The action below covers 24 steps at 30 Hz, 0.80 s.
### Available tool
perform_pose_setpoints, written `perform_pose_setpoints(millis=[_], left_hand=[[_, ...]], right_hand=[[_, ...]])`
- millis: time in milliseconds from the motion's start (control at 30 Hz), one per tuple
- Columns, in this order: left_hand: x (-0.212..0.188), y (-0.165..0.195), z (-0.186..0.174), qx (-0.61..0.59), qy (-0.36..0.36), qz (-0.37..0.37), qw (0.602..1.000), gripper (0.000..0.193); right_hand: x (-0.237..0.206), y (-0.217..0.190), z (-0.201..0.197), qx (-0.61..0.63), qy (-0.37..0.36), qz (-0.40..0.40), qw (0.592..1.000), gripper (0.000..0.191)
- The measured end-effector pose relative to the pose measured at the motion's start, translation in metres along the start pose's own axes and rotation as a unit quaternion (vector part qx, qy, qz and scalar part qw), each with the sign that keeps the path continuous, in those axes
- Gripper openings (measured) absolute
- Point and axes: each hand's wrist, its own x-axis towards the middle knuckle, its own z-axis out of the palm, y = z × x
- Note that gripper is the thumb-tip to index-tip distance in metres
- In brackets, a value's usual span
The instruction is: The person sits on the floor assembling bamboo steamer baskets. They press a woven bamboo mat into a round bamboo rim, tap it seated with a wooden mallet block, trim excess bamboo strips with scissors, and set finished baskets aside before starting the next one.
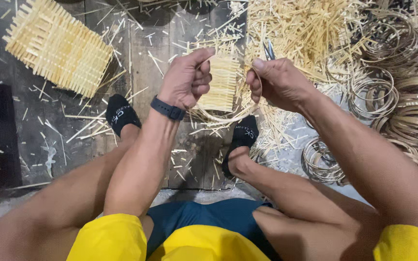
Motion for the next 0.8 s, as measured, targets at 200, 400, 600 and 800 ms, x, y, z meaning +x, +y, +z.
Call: perform_pose_setpoints(millis=[200, 400, 600, 800], left_hand=[[0.023, -0.007, -0.031, -0.072, 0.080, 0.035, 0.994, 0.027], [0.067, -0.057, -0.093, 0.132, 0.225, 0.191, 0.946, 0.010], [0.095, -0.088, -0.150, 0.572, 0.269, 0.321, 0.705, 0.012], [0.096, -0.086, -0.149, 0.599, 0.310, 0.252, 0.694, 0.012]], right_hand=[[0.029, 0.032, 0.004, -0.023, 0.087, -0.123, 0.988, 0.025], [0.080, 0.102, -0.005, -0.136, 0.278, -0.074, 0.948, 0.021], [0.128, 0.167, -0.006, -0.282, 0.365, -0.125, 0.879, 0.021], [0.134, 0.177, -0.005, -0.305, 0.390, -0.088, 0.864, 0.021]])
